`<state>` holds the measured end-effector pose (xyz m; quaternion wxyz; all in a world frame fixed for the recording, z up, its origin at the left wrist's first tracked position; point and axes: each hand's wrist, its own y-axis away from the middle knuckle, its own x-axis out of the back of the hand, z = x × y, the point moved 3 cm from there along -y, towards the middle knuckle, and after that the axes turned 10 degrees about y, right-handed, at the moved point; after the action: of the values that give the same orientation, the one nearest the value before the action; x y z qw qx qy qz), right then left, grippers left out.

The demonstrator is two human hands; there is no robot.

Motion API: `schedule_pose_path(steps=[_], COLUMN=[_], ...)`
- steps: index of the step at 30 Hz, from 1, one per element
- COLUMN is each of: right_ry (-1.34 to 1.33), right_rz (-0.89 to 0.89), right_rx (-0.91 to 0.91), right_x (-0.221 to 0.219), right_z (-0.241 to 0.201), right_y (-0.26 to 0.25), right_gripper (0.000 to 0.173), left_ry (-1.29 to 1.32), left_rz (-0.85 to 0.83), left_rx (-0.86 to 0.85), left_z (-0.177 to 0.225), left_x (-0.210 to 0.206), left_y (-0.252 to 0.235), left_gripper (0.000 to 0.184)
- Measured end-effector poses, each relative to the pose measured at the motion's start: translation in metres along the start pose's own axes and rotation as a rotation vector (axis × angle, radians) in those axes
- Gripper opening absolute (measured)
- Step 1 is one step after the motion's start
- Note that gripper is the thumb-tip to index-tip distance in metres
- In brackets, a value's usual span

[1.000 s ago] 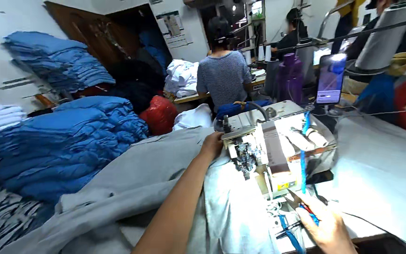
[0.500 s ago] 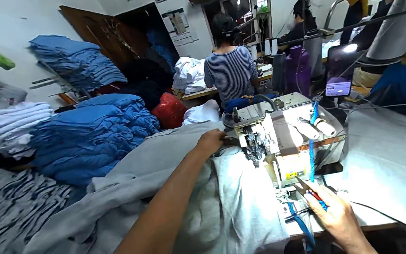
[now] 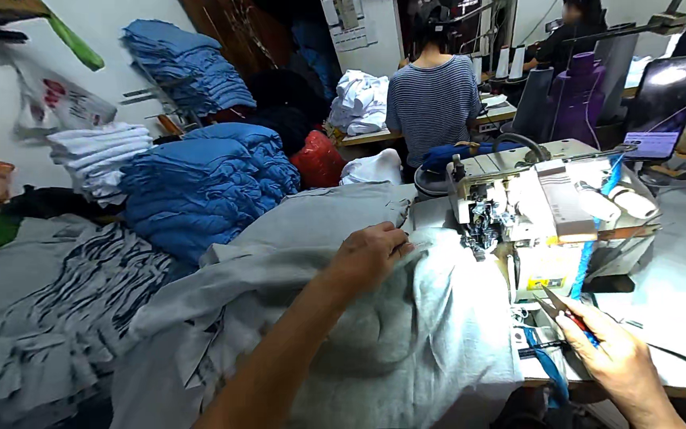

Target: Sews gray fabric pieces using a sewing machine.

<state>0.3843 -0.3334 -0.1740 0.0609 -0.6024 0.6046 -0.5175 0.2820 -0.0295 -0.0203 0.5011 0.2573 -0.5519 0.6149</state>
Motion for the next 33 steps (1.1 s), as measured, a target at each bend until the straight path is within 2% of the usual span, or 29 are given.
schedule_pose_path(steps=[5,10,13,15,18,20,24,27,33], right_ry=[0.011,-0.039,-0.039,-0.031,-0.019,0.015,0.117,0.166,0.208], right_rz=[-0.011,-0.084,-0.103,-0.099,-0.086,-0.075,-0.035,-0.087,-0.143], right_rx=[0.022,0.047,0.144,0.217,0.294,0.331,0.330,0.314,0.322], right_x=[0.000,0.002,0.002,0.005,0.009,0.009,0.002,-0.007,-0.015], right_z=[0.000,0.003,-0.006,-0.021,-0.050,-0.069,-0.092,-0.100,-0.110], right_y=[0.000,0.001,0.000,-0.002,-0.010,-0.016,-0.026,-0.028,-0.031], right_gripper=[0.041,0.056,0.051,0.046,0.041,0.042,0.046,0.049,0.046], left_ry=[-0.110,-0.306,-0.297,-0.146,0.238,0.509,1.005,1.122,1.129], left_rz=[-0.020,0.266,0.332,0.326,0.233,0.207,0.269,0.285,0.308], left_rx=[0.036,-0.087,-0.115,-0.171,-0.174,-0.088,0.127,0.160,0.041], left_z=[0.008,0.015,0.025,0.030,0.029,0.026,0.025,0.029,0.051], left_x=[-0.008,-0.003,-0.008,-0.011,-0.022,-0.027,-0.031,-0.046,-0.067], left_y=[0.024,0.045,0.058,0.066,0.073,0.076,0.079,0.079,0.075], left_gripper=[0.014,0.010,0.013,0.018,0.022,0.019,0.008,0.012,0.012])
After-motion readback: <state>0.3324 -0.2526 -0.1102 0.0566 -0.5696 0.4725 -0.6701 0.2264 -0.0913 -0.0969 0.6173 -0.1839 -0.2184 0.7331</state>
